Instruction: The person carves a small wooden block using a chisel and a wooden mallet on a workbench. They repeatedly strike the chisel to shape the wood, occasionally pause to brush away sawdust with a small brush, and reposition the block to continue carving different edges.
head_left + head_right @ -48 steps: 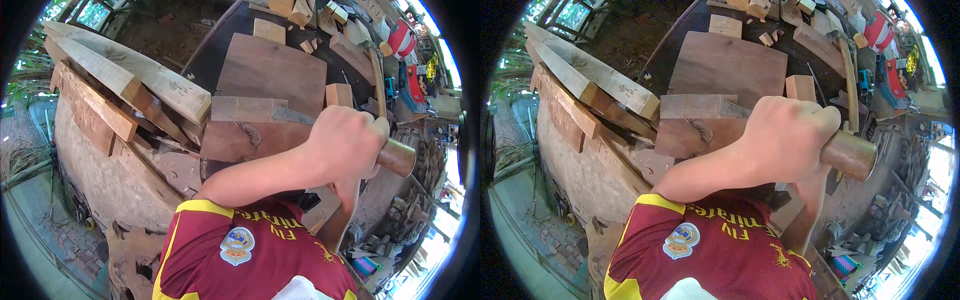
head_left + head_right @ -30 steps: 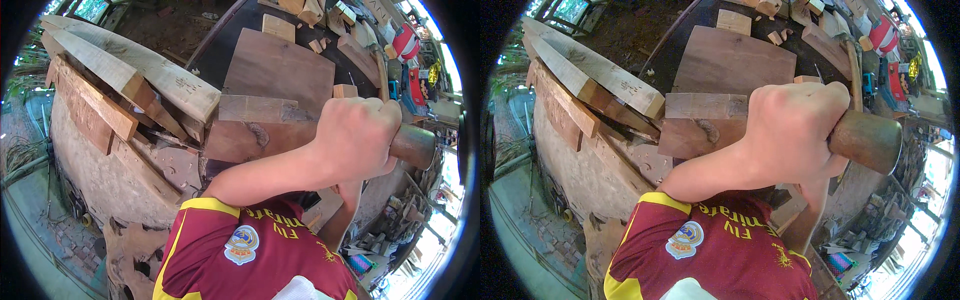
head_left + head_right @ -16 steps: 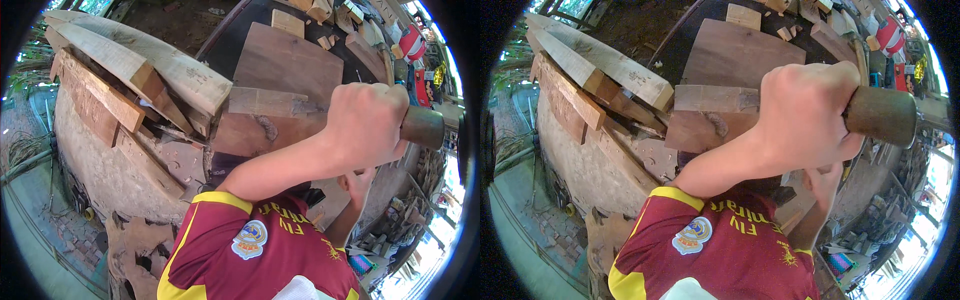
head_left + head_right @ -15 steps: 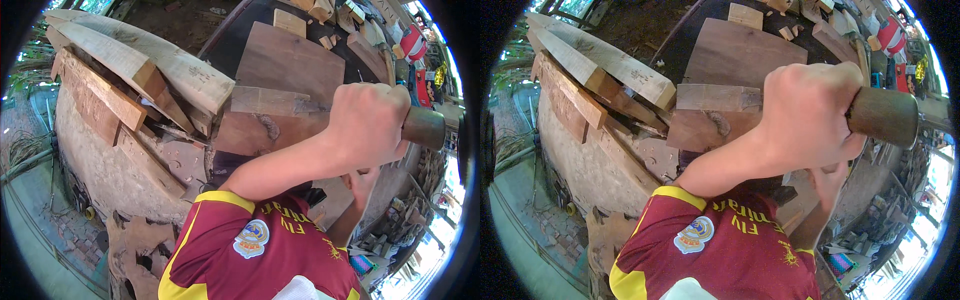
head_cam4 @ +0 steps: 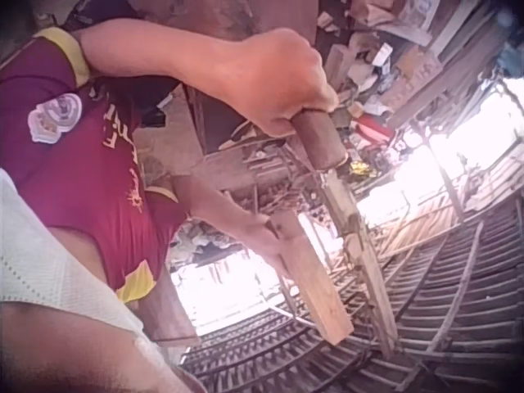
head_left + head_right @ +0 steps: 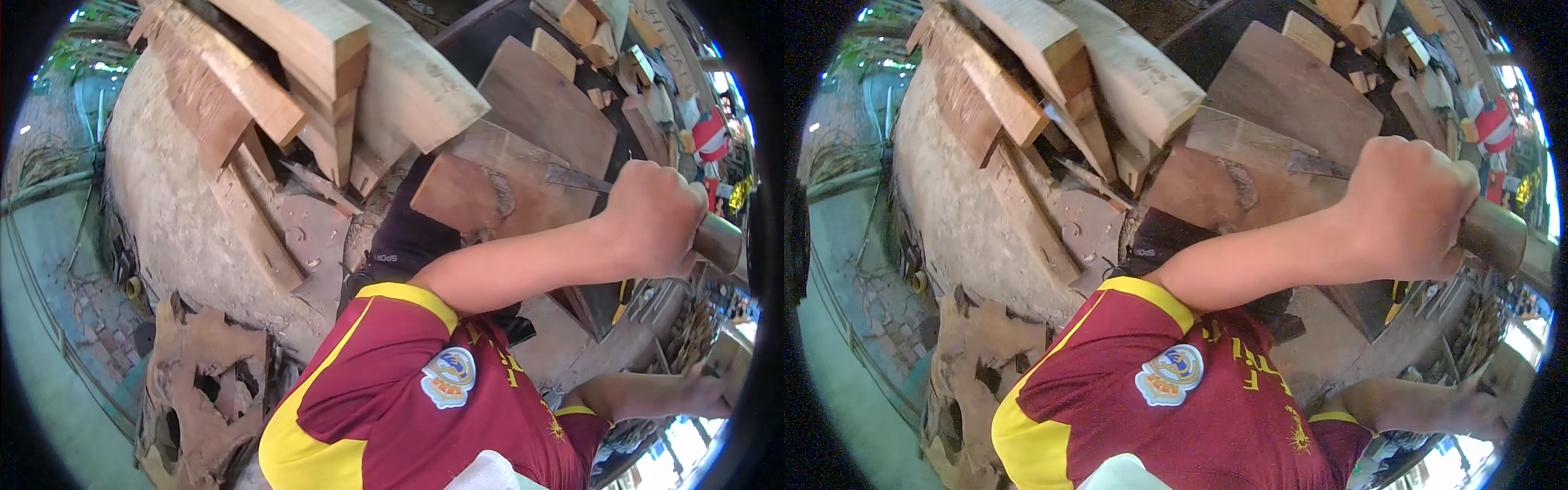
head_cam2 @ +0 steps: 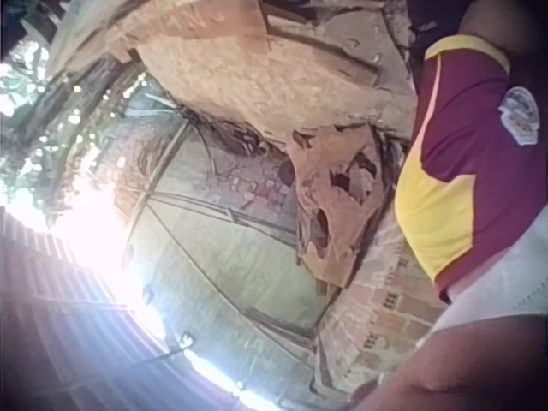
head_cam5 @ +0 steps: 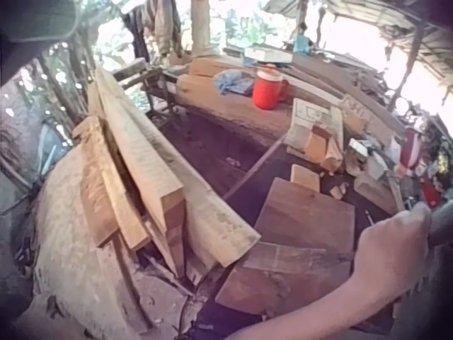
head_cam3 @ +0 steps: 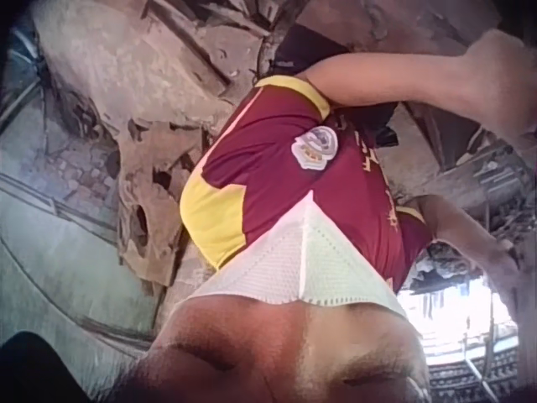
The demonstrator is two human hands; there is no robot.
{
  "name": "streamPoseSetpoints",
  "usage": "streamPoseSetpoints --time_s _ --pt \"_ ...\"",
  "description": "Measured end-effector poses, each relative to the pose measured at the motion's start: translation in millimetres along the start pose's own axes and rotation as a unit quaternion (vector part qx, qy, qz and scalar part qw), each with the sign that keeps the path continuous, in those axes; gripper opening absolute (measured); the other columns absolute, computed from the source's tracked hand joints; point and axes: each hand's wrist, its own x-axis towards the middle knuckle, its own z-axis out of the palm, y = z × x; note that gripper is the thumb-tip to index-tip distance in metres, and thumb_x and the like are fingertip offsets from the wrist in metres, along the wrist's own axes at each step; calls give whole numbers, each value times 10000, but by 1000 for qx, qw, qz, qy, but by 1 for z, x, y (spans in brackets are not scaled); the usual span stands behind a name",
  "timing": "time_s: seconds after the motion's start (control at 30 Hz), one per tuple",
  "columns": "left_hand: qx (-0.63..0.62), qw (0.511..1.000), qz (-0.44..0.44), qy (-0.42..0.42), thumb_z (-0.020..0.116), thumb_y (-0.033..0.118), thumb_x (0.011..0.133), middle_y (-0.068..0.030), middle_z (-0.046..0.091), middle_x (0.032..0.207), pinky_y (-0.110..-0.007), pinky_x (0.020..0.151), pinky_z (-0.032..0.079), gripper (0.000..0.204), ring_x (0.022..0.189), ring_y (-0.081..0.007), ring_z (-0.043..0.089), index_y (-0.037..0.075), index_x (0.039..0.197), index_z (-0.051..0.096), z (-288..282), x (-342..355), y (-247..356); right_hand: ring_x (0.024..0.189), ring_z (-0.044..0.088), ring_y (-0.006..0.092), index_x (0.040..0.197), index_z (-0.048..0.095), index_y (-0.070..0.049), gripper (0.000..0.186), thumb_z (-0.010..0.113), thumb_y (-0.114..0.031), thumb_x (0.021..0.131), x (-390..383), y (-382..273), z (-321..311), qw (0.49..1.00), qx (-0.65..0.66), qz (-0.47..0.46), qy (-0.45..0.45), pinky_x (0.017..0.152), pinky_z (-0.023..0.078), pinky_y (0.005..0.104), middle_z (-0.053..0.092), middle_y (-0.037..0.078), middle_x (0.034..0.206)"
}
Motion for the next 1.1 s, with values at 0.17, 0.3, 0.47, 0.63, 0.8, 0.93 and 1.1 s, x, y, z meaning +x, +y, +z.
streamPoseSetpoints --time_s 0.17,0.3,0.47,0.63,0.8,0.93,1.1 --pt "-1 999 -1 -33 752 232 489 -133 623 655 -410 581 504 281 636 -325 640 77 679 615 -5 -2 -1 997 602 281 1197 514 64 655 825 -211 690 -39 -57 29 979 -83 -70 -171 882 492 381 593 177 1169" --pt "-25 1000 2 14 750 231 491 -133 618 646 -420 585 504 279 635 -331 636 74 674 610 -7 0 -4 939 631 286 1139 546 21 575 828 -169 676 -31 -30 9 989 -46 123 -62 790 543 368 618 162 1109" --pt "-8 999 1 54 738 225 501 -130 597 622 -431 565 494 276 613 -334 622 67 675 593 3 -1 -4 953 623 264 1168 507 30 582 807 -135 697 -44 -22 21 972 43 232 -4 814 526 364 606 166 1123" --pt "-17 997 19 78 730 228 506 -131 582 608 -432 546 482 283 601 -339 613 66 683 580 4 -2 -5 992 604 279 1191 476 57 577 771 -145 738 -71 -59 43 973 42 80 -212 893 484 395 564 186 1187" --pt "12 998 17 60 717 218 512 -124 590 615 -431 541 479 267 599 -337 610 69 675 566 8 -3 -4 1147 514 291 1292 401 67 716 789 -130 723 -70 -13 31 955 173 234 -66 990 385 404 500 222 1265" --pt "36 997 25 64 705 202 512 -124 585 610 -433 535 475 252 594 -337 606 70 673 562 23 -5 -9 1210 467 308 1325 363 74 794 812 -133 704 -92 -82 49 977 53 81 -191 1033 337 409 472 236 1302" --pt "37 996 36 79 704 200 516 -129 578 600 -433 529 472 244 586 -347 599 74 669 562 11 -2 -10 1106 527 259 1298 407 53 696 785 -106 736 -63 -50 33 980 28 160 -118 978 399 377 522 190 1226"
